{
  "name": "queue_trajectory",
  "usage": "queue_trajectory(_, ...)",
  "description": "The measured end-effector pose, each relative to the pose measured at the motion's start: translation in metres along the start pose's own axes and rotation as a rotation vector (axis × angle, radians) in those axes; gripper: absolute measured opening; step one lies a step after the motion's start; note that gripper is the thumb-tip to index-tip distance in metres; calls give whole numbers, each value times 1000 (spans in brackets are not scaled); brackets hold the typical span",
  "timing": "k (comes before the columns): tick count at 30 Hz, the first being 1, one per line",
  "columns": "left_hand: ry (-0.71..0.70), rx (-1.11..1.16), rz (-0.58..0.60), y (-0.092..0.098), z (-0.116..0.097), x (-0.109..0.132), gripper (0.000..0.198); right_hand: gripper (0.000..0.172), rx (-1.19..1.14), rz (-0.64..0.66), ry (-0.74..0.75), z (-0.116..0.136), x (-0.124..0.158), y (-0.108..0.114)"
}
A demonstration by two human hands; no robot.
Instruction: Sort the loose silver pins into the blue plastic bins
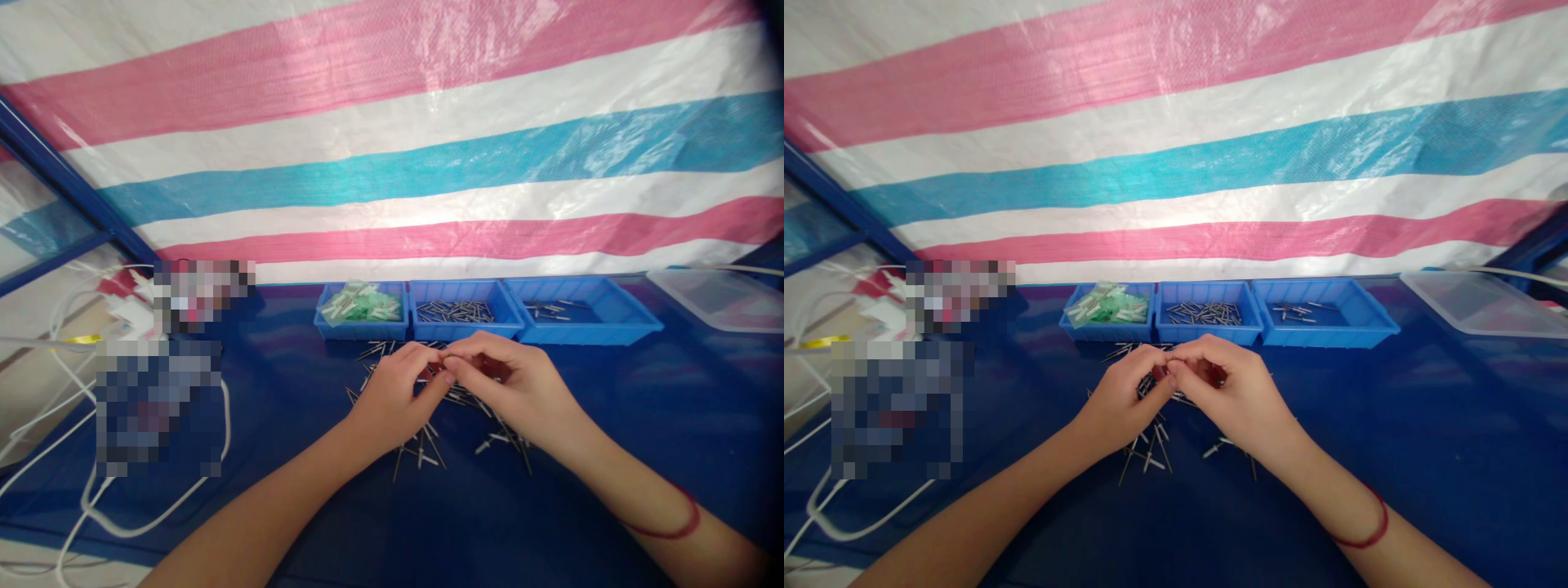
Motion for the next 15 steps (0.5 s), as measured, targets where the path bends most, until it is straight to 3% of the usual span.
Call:
queue_trajectory(10,108,81,-119,10,5,-2,10,17,-47,-15,-68,-8,-4,5)
queue_trajectory(15,95,108,-147,16,1,-2,13,19,-116,66,-72,-4,-5,0)
Point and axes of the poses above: each hand's wrist, its own x-axis away from the middle knuckle, its own y-axis out of the back of the hand, z = x × y, the point moved 5 cm from there along -x, towards the middle knuckle, and after that the axes turned 11 degrees about y, right-handed, at the moved point
